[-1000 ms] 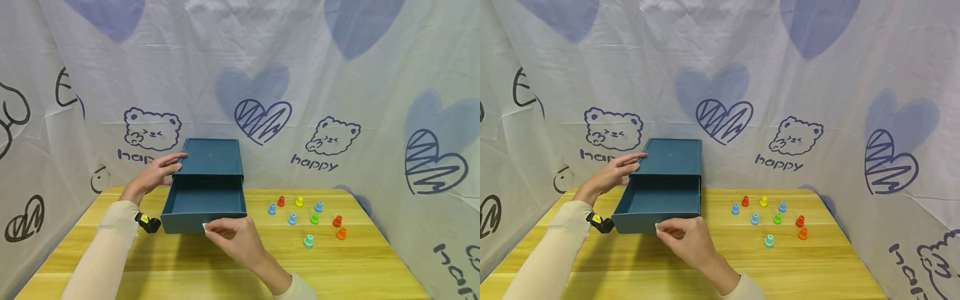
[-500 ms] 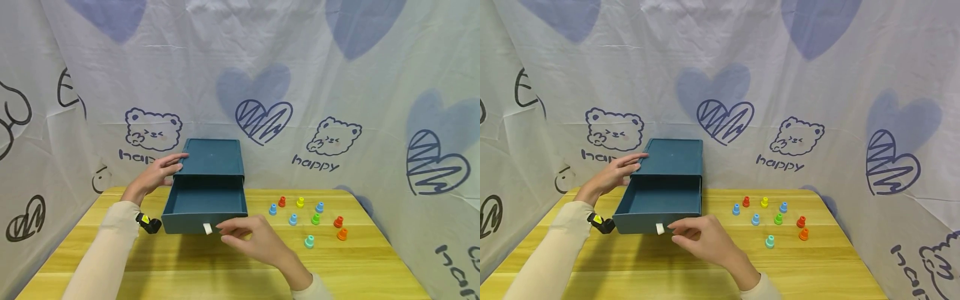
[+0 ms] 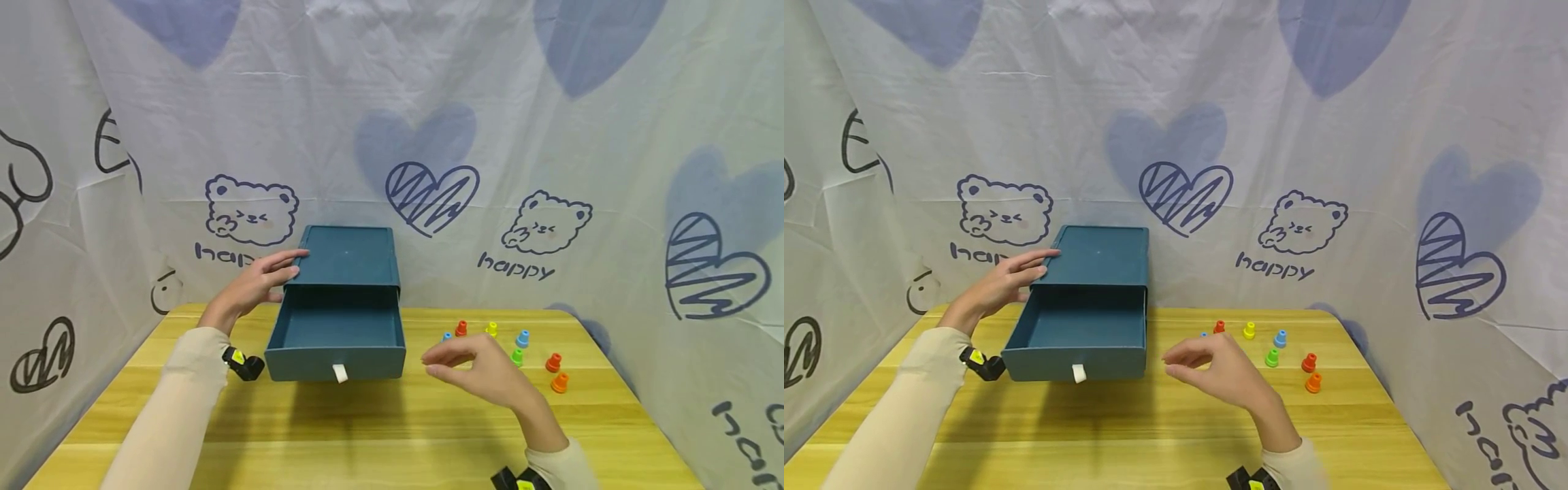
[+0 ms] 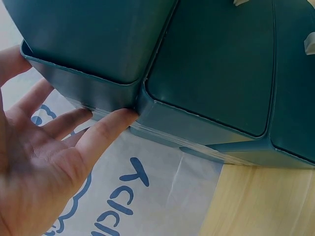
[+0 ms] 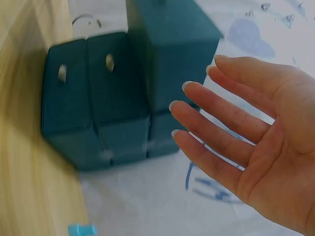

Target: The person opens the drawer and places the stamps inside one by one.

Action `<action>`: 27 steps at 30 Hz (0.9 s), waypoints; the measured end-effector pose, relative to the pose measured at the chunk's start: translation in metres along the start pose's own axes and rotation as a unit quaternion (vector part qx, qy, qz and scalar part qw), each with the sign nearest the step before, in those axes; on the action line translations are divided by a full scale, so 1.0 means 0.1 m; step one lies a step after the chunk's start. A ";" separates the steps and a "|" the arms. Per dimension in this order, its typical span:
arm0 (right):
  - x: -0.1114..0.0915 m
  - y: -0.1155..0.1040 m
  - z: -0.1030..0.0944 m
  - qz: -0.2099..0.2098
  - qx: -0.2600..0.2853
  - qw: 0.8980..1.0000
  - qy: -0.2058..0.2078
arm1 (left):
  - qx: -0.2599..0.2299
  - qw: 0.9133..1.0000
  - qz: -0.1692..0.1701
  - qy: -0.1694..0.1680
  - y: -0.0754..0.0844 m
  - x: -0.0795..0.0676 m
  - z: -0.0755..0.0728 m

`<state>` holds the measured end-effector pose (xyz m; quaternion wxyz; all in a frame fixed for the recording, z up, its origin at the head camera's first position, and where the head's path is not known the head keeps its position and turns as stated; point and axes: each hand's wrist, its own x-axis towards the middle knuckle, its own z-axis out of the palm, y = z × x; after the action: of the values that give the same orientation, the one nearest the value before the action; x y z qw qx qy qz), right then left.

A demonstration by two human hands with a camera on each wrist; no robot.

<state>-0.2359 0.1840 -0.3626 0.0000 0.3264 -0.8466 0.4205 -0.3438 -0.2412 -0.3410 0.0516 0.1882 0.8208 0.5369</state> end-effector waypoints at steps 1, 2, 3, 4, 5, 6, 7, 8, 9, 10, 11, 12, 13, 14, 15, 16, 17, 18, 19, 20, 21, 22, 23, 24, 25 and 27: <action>-0.01 0.04 -0.03 0.002 -0.001 1.000 0.004 | 0.000 1.000 0.000 0.000 0.00 0.00 0.00; -0.01 0.09 -0.05 0.005 -0.003 1.000 0.007 | -0.001 1.000 0.001 0.000 0.00 0.00 0.00; -0.02 0.13 -0.08 0.008 -0.006 1.000 0.011 | -0.002 1.000 0.001 0.000 0.00 -0.01 0.00; -0.03 0.17 -0.10 0.011 -0.010 1.000 0.014 | -0.002 1.000 0.001 0.000 -0.01 -0.01 -0.01; -0.05 0.22 -0.12 0.016 -0.016 1.000 0.016 | -0.003 1.000 0.001 0.000 -0.01 -0.01 -0.01; -0.06 0.26 -0.15 0.021 -0.019 0.999 0.018 | -0.003 1.000 0.002 0.000 -0.01 -0.01 -0.01; -0.08 0.29 -0.17 0.025 -0.024 0.999 0.021 | -0.004 1.000 0.002 0.000 -0.01 -0.01 -0.01; -0.09 0.34 -0.20 0.033 -0.029 0.999 0.022 | -0.004 1.000 0.001 0.000 -0.01 -0.01 -0.01; -0.11 0.38 -0.22 0.039 -0.032 0.998 0.024 | -0.004 1.000 0.001 0.000 -0.01 -0.01 -0.01; -0.13 0.42 -0.25 0.045 -0.035 0.998 0.028 | -0.003 1.000 0.001 0.000 -0.01 -0.01 -0.01; -0.15 0.46 -0.28 0.051 -0.039 0.997 0.031 | -0.004 1.000 0.000 -0.001 -0.01 -0.01 -0.01; -0.17 0.50 -0.31 0.056 -0.040 0.997 0.035 | -0.005 1.000 0.000 -0.001 -0.01 -0.02 -0.01; -0.19 0.53 -0.35 0.061 -0.044 0.996 0.039 | -0.005 1.000 0.000 -0.002 -0.01 -0.02 -0.01; -0.21 0.57 -0.38 0.066 -0.048 0.996 0.043 | -0.006 1.000 0.001 -0.003 0.00 -0.02 -0.01; -0.23 0.60 -0.41 0.071 -0.052 0.995 0.046 | -0.007 1.000 0.001 -0.004 0.00 -0.01 -0.01; -0.26 0.64 -0.44 0.075 -0.058 0.994 0.049 | -0.008 1.000 0.001 -0.005 0.00 -0.01 -0.01; -0.28 0.67 -0.47 0.081 -0.064 0.993 0.051 | -0.010 1.000 0.002 -0.006 0.01 -0.01 -0.01; -0.30 0.69 -0.50 0.086 -0.069 0.993 0.052 | -0.011 1.000 0.002 -0.007 0.01 -0.01 -0.01; -0.31 0.72 -0.52 0.093 -0.073 0.992 0.052 | -0.012 1.000 0.002 -0.009 0.01 -0.01 -0.01; -0.33 0.75 -0.54 0.099 -0.076 0.991 0.052 | -0.013 1.000 0.002 -0.009 0.01 0.00 -0.01; -0.35 0.78 -0.56 0.106 -0.080 0.990 0.051 | -0.015 1.000 0.002 -0.009 0.00 0.00 -0.01; -0.36 0.81 -0.57 0.112 -0.083 0.989 0.049 | -0.015 1.000 0.002 -0.009 0.00 0.00 -0.01; -0.37 0.84 -0.58 0.115 -0.084 0.989 0.047 | -0.016 1.000 0.001 -0.009 0.00 0.00 -0.01; -0.39 0.88 -0.59 0.114 -0.085 0.989 0.045 | -0.016 1.000 0.000 -0.009 0.00 0.00 -0.01; -0.40 0.92 -0.59 0.114 -0.086 0.989 0.041 | -0.016 1.000 0.000 -0.009 0.00 0.00 -0.01; -0.43 0.98 -0.60 0.115 -0.088 0.989 0.032 | -0.015 1.000 0.000 -0.009 0.00 0.00 -0.01</action>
<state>-0.2727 0.2933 -0.4056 0.0076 0.2118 -0.9118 0.3516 -0.3438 -0.2419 -0.3406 0.0619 0.1918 0.8120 0.5478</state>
